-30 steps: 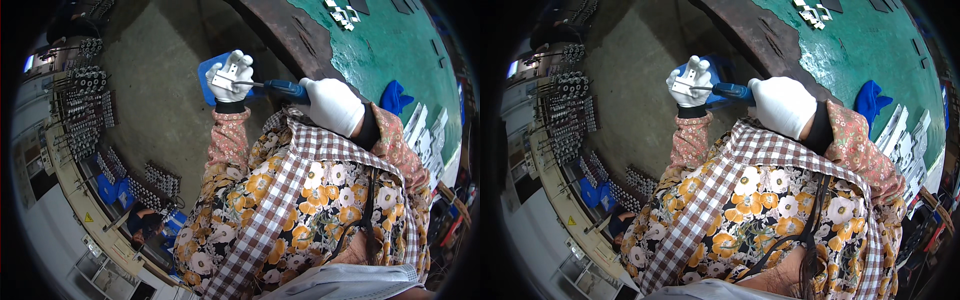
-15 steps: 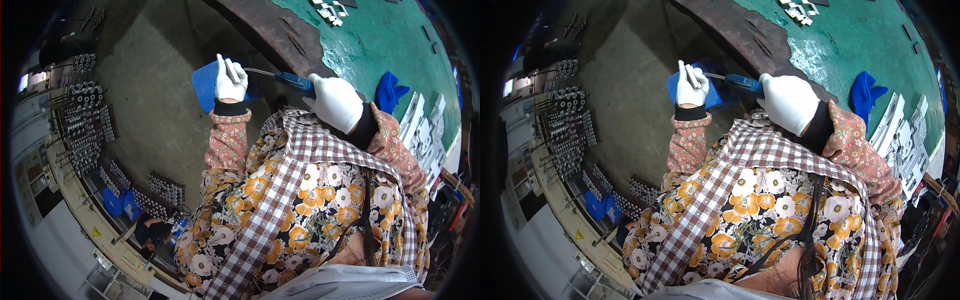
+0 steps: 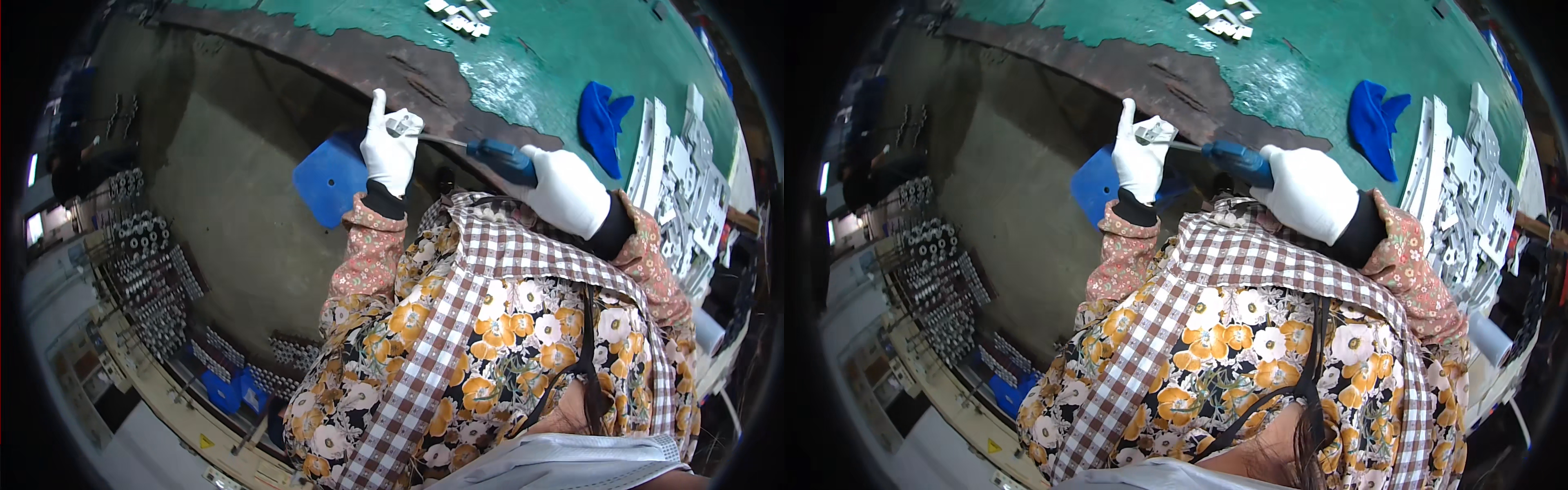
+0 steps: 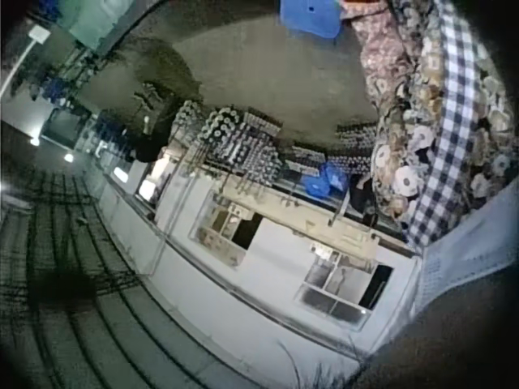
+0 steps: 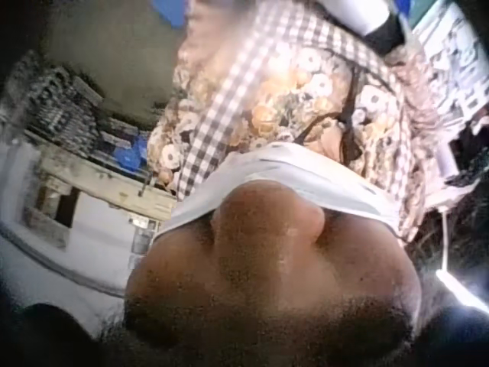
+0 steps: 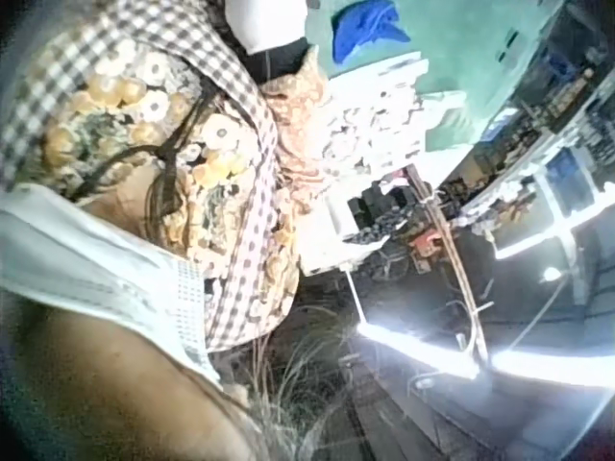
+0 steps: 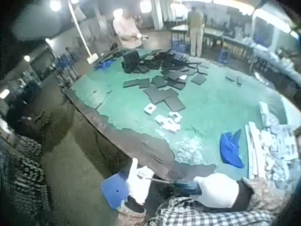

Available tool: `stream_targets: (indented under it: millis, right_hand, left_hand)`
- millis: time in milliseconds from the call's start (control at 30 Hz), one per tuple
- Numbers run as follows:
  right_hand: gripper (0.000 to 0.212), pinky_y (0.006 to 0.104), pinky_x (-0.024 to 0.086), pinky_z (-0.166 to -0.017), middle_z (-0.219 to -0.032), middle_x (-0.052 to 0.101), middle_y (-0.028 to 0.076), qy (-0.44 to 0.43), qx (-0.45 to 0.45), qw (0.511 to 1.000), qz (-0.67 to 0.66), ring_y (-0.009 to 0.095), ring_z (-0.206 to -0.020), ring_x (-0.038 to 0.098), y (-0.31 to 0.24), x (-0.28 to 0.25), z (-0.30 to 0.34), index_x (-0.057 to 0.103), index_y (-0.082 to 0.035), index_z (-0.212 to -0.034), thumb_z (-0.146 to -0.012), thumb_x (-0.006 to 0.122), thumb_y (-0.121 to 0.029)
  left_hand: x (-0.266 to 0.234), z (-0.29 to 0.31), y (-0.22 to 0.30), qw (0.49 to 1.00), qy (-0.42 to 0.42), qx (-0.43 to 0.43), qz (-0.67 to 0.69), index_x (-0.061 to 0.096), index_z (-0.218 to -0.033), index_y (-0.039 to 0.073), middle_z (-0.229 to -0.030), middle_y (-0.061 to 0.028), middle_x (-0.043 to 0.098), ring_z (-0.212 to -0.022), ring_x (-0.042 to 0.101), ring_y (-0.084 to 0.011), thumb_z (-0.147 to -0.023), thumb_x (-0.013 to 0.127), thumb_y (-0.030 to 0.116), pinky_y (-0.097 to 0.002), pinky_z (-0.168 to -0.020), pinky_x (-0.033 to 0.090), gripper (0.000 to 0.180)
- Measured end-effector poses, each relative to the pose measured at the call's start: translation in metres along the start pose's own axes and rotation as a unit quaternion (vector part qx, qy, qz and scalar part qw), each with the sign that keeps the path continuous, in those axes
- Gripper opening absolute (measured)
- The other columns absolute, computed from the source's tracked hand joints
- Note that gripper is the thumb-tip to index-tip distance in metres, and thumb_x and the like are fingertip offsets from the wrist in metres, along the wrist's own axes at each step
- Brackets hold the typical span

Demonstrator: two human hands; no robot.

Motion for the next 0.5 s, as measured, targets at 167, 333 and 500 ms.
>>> stream_targets:
  millis: [167, 333, 500]
  right_hand:
    - [0.024, 0.044, 0.049, -0.06, -0.068, 0.062, 0.019, 0.028, -0.013, 0.999, -0.01, 0.037, -0.066, 0.062, 0.003, -0.006, 0.016, 0.058, -0.003, -0.09, -0.076, 0.066, -0.022]
    - [0.019, 0.0437, 0.049, -0.056, -0.066, 0.061, 0.015, 0.084, 0.035, 0.996, 0.018, 0.035, -0.063, 0.062, 0.026, -0.015, 0.042, 0.059, -0.007, -0.088, -0.075, 0.062, -0.021]
    - [0.016, 0.0473, 0.048, -0.062, -0.07, 0.061, 0.019, 0.041, 0.111, 0.992, -0.045, 0.038, -0.069, 0.062, 0.055, -0.009, 0.072, 0.058, -0.002, -0.085, -0.073, 0.061, -0.012]
  left_hand:
    - [0.023, 0.009, 0.001, 0.89, -0.145, 0.229, -0.368, 0.033, -0.141, 0.008, -0.088, -0.0076, 0.06, -0.077, 0.054, -0.0105, -0.081, 0.06, -0.009, -0.0291, -0.077, 0.051, 0.068]
    - [0.056, 0.004, -0.028, 0.912, -0.103, 0.105, -0.383, 0.051, -0.119, -0.001, -0.096, -0.0117, 0.063, -0.083, 0.061, -0.0145, -0.083, 0.061, 0.001, -0.0261, -0.07, 0.052, 0.038]
    - [0.067, -0.014, -0.084, 0.952, -0.157, -0.248, -0.085, 0.054, -0.098, 0.012, -0.075, -0.0013, 0.052, -0.053, 0.042, -0.0081, -0.095, 0.045, 0.042, -0.0205, -0.041, 0.032, 0.032]
Point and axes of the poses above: each hand's wrist, its own z-axis away from the middle knuckle, its own x-axis out of the palm, y = z × x, the point moved 6 cm from there along -z, towards the middle knuckle
